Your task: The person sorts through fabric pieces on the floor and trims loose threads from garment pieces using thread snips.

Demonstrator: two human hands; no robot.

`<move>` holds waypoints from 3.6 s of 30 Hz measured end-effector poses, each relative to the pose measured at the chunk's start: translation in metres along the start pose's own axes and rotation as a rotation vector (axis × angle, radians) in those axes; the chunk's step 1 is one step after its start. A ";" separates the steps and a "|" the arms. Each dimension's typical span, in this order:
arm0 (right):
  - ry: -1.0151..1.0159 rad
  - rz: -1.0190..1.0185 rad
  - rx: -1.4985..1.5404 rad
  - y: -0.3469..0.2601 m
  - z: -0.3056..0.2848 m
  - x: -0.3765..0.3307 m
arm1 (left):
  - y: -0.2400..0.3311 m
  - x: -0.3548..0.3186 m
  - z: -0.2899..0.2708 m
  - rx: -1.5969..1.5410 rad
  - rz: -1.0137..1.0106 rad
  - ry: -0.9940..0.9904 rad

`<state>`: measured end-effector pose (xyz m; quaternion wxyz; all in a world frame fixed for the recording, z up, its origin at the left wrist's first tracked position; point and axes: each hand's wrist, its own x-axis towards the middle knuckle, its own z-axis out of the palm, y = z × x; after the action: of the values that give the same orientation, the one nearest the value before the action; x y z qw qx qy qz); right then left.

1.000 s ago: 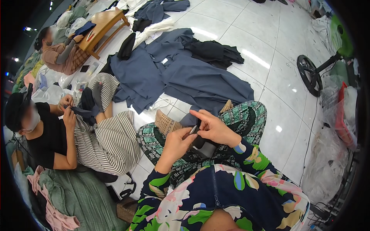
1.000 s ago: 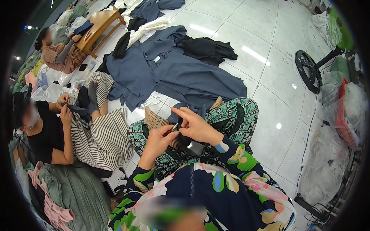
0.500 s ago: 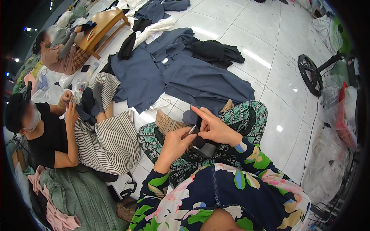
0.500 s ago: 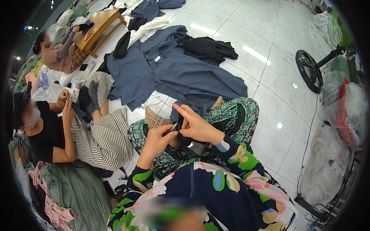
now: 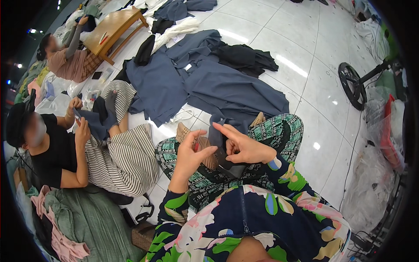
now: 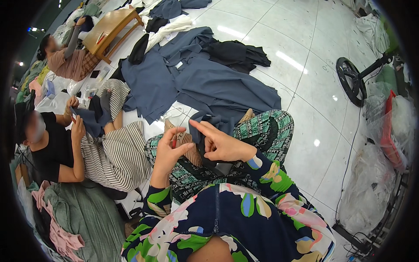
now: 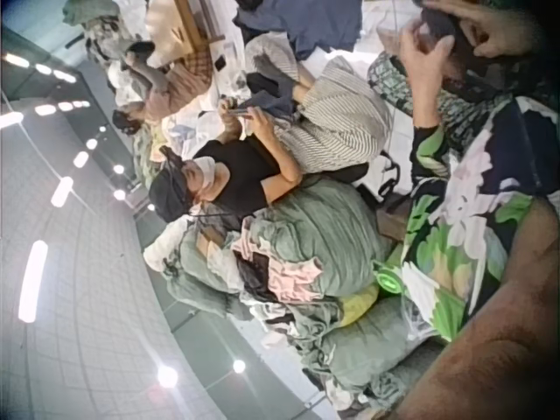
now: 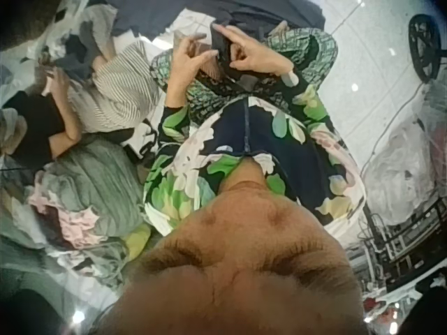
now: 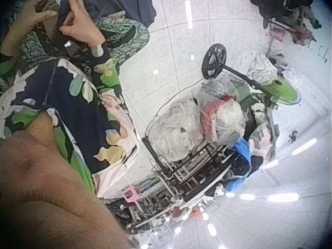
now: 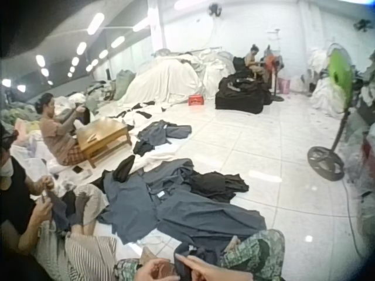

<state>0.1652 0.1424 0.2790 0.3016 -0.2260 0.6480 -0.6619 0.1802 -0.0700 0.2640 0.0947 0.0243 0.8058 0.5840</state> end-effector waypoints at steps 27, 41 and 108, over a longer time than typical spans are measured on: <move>0.324 0.079 0.409 0.037 0.003 0.002 | 0.010 -0.011 0.004 0.091 0.062 0.061; 0.300 0.069 0.297 0.031 0.009 0.003 | 0.009 -0.017 0.015 0.212 0.086 -0.080; 0.192 0.017 0.096 0.024 0.007 0.008 | 0.002 -0.015 0.008 0.124 -0.041 -0.094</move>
<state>0.1670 0.1317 0.2543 0.2544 -0.1413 0.6431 -0.7083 0.1959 -0.0643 0.2653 0.1426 0.0411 0.8355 0.5291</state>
